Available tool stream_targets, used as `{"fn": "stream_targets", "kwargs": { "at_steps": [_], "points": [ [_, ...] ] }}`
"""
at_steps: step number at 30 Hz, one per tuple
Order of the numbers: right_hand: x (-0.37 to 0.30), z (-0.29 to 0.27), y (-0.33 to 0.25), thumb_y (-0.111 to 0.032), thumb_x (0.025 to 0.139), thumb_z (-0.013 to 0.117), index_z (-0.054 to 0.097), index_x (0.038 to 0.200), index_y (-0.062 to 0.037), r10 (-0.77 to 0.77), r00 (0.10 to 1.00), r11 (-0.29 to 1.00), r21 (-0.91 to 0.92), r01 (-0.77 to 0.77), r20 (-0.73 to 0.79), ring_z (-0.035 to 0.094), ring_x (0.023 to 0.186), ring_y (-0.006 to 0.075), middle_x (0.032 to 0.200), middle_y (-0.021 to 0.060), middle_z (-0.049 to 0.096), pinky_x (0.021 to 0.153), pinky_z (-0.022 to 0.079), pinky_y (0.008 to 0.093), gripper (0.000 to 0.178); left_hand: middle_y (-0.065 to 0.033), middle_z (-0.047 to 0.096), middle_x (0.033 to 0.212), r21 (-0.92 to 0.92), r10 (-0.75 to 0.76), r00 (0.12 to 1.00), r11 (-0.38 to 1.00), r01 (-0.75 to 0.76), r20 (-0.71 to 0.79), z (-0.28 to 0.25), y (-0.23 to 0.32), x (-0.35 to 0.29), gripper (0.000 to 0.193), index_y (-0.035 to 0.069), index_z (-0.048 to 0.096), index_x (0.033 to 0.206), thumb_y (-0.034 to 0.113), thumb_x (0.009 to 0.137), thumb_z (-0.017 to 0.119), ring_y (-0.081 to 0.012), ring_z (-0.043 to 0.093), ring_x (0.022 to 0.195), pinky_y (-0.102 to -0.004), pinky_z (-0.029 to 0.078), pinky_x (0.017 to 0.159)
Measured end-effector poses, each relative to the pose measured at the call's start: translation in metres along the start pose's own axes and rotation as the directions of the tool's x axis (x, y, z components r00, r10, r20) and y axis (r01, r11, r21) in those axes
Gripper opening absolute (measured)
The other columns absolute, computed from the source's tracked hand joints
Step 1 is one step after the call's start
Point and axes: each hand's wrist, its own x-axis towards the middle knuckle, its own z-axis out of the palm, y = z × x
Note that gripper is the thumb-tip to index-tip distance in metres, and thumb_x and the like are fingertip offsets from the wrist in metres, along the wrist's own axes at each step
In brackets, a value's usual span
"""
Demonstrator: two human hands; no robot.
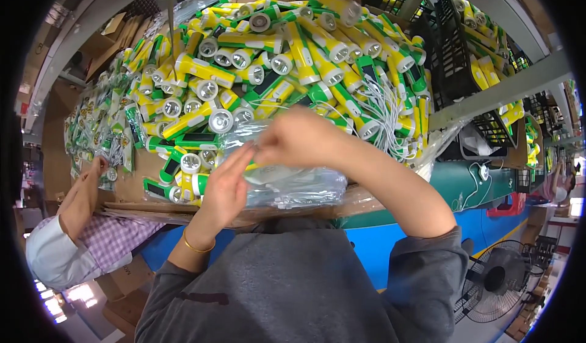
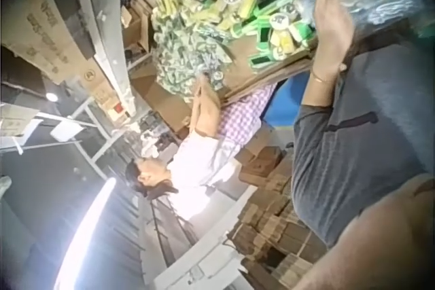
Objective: Packaging small yellow and green portable flashlights into individual clear plastic bags at a factory workbench.
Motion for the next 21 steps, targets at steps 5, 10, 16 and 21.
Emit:
{"fn": "stream_targets", "kwargs": {
  "at_steps": [5, 10, 16, 21],
  "points": [
    [0.096, 0.040, 0.057, -0.017, 0.077, 0.067, 0.061, 0.088, -0.0050, 0.363, 0.890, 0.931, 0.150, -0.334, -0.275, 0.065, 0.082, 0.0323, 0.085, 0.0156, 0.066, 0.070, 0.050, 0.0428, 0.018, -0.0206, 0.054, 0.126, -0.030, 0.063, 0.996, 0.998, -0.061, 0.067, 0.008, -0.006, -0.008, 0.056, -0.001, 0.056, 0.121, -0.015, 0.068, 0.048, -0.0365, 0.056, 0.113, -0.0378, 0.048, 0.093],
    [0.110, 0.033, 0.057, -0.012, 0.078, 0.066, 0.059, 0.090, -0.0037, 0.156, 0.959, 0.987, 0.006, -0.159, -0.237, 0.065, 0.077, 0.0293, 0.083, 0.0168, 0.065, 0.065, 0.051, 0.0395, 0.016, -0.0190, 0.055, 0.128, -0.140, -0.110, 0.993, 0.983, 0.115, 0.046, 0.004, -0.018, -0.017, 0.056, 0.001, 0.055, 0.124, -0.014, 0.071, 0.048, -0.0287, 0.061, 0.106, -0.0323, 0.051, 0.086],
    [0.048, -0.035, -0.023, -0.007, 0.086, 0.062, 0.060, 0.091, -0.0008, 0.156, 0.824, 0.403, 0.797, 0.450, -0.544, 0.063, 0.064, 0.0106, 0.079, 0.0067, 0.065, 0.056, 0.049, 0.0237, 0.009, -0.0152, 0.051, 0.133, -0.270, -0.234, 0.963, 0.927, 0.261, 0.131, -0.007, -0.044, -0.008, 0.056, -0.001, 0.050, 0.130, -0.012, 0.075, 0.050, -0.0219, 0.053, 0.119, -0.0264, 0.053, 0.072],
    [-0.007, 0.027, 0.015, -0.005, 0.084, 0.061, 0.063, 0.084, -0.0028, 0.046, 0.981, 0.733, 0.674, 0.095, -0.188, 0.063, 0.064, 0.0133, 0.078, 0.0041, 0.065, 0.055, 0.049, 0.0274, 0.003, -0.0086, 0.043, 0.141, -0.724, -0.231, 0.880, 0.502, 0.473, 0.414, -0.027, -0.041, 0.004, 0.063, -0.001, 0.040, 0.137, -0.012, 0.076, 0.051, -0.0198, 0.043, 0.129, -0.0246, 0.054, 0.066]
  ]
}}
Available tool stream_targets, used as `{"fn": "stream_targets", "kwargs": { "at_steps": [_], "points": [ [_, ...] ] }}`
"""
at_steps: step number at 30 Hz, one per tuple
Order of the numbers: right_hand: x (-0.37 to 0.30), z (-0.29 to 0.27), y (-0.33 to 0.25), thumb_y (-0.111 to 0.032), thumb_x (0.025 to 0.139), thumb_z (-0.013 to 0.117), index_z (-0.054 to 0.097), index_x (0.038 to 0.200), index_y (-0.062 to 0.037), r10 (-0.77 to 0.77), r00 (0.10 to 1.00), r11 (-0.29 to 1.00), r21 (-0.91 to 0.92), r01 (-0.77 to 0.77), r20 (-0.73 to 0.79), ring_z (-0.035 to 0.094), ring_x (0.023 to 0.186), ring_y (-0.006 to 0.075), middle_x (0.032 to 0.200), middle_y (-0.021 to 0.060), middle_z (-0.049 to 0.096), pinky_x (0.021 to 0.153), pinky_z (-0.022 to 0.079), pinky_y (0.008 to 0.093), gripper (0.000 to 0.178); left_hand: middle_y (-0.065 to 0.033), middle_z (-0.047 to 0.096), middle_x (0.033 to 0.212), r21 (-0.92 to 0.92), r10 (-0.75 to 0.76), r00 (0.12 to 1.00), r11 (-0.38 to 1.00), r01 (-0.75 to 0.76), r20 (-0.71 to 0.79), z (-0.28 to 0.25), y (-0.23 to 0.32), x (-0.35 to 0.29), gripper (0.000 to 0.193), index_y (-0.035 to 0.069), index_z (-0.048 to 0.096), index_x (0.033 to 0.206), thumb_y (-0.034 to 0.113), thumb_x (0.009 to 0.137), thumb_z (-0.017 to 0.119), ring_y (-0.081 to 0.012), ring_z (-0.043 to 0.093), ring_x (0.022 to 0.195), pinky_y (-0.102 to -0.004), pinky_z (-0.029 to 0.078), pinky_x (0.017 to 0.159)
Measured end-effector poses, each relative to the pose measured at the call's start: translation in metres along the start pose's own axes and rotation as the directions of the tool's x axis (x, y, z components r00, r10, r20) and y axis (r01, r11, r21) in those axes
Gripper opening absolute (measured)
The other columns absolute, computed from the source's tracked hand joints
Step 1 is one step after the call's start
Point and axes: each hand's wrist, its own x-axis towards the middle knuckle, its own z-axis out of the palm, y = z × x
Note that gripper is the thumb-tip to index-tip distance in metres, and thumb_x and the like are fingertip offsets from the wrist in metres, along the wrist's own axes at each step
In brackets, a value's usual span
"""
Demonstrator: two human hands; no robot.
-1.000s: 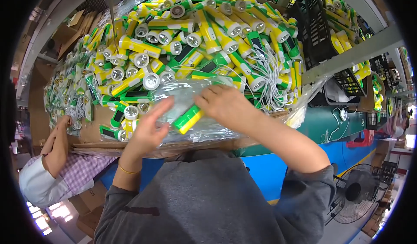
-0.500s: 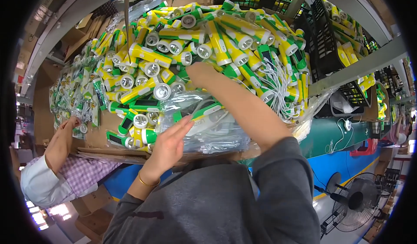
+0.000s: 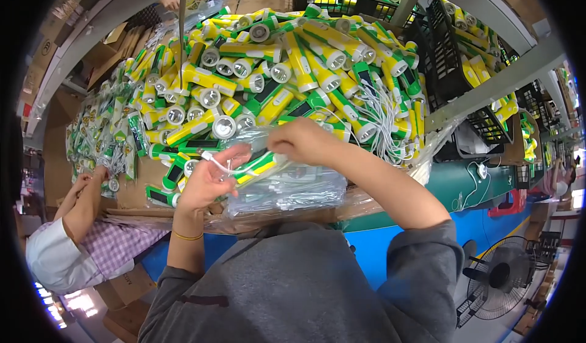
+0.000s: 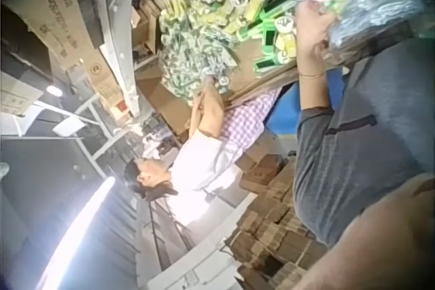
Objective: Packaging small yellow and green portable flashlights into individual clear plastic bags at a factory workbench.
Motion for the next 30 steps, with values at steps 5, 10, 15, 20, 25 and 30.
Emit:
{"fn": "stream_targets", "kwargs": {
  "at_steps": [5, 10, 15, 20, 25, 30],
  "points": [
    [-0.039, 0.002, -0.046, -0.011, 0.069, 0.062, 0.067, 0.074, -0.0066, 0.236, 0.937, 0.293, -0.939, 0.183, 0.256, 0.064, 0.063, 0.0236, 0.069, 0.0021, 0.064, 0.056, 0.050, 0.0375, 0.008, -0.0091, 0.043, 0.141, -0.011, 0.013, 0.997, 1.000, -0.012, 0.073, 0.020, 0.008, 0.002, 0.064, -0.001, 0.041, 0.137, -0.015, 0.075, 0.048, -0.0216, 0.041, 0.131, -0.0235, 0.053, 0.065],
    [-0.057, -0.024, -0.044, -0.012, 0.071, 0.066, 0.070, 0.084, -0.0041, -0.051, 0.978, 0.417, -0.886, 0.203, 0.201, 0.059, 0.093, 0.0253, 0.105, 0.0137, 0.062, 0.075, 0.050, 0.0378, 0.016, -0.0087, 0.045, 0.140, 0.127, 0.030, 0.997, 0.991, -0.039, 0.065, 0.025, 0.011, 0.010, 0.062, -0.001, 0.041, 0.137, -0.014, 0.076, 0.047, -0.0231, 0.041, 0.132, -0.0232, 0.052, 0.064],
    [-0.074, -0.031, -0.019, -0.017, 0.073, 0.074, 0.067, 0.096, -0.0068, -0.240, 0.948, 0.866, -0.488, 0.113, -0.207, 0.060, 0.093, 0.0286, 0.099, 0.0105, 0.064, 0.080, 0.048, 0.0418, 0.025, -0.0087, 0.046, 0.139, 0.169, 0.065, 0.994, 0.982, -0.079, 0.086, 0.023, 0.008, 0.011, 0.062, 0.000, 0.042, 0.137, -0.012, 0.076, 0.048, -0.0216, 0.042, 0.131, -0.0229, 0.052, 0.064],
    [-0.033, 0.027, -0.008, -0.015, 0.075, 0.072, 0.068, 0.094, -0.0093, -0.266, 0.914, 0.724, -0.690, -0.021, -0.307, 0.061, 0.079, 0.0237, 0.084, 0.0062, 0.065, 0.063, 0.049, 0.0363, 0.020, -0.0094, 0.049, 0.137, 0.322, 0.062, 0.991, 0.942, -0.098, 0.121, 0.027, 0.013, 0.018, 0.063, -0.002, 0.041, 0.137, -0.012, 0.075, 0.049, -0.0204, 0.044, 0.129, -0.0227, 0.051, 0.064],
    [-0.014, 0.013, -0.019, -0.013, 0.074, 0.067, 0.071, 0.087, -0.0124, -0.579, 0.788, 0.792, -0.375, 0.483, -0.208, 0.059, 0.079, 0.0227, 0.076, 0.0040, 0.062, 0.065, 0.050, 0.0319, 0.014, -0.0133, 0.052, 0.131, -0.062, -0.068, 0.993, 0.995, 0.074, 0.097, 0.005, 0.002, 0.020, 0.068, -0.005, 0.038, 0.137, -0.015, 0.070, 0.052, -0.0197, 0.046, 0.128, -0.0219, 0.050, 0.059],
    [-0.009, -0.009, -0.010, -0.014, 0.072, 0.066, 0.073, 0.083, -0.0156, 0.151, 0.960, 0.773, -0.633, 0.034, 0.236, 0.066, 0.076, 0.0292, 0.075, 0.0107, 0.067, 0.066, 0.051, 0.0402, 0.013, -0.0107, 0.049, 0.135, 0.017, -0.020, 0.986, 1.000, 0.017, 0.163, 0.005, 0.005, 0.021, 0.066, -0.005, 0.041, 0.135, -0.012, 0.071, 0.054, -0.0215, 0.049, 0.124, -0.0220, 0.049, 0.057]
  ]
}}
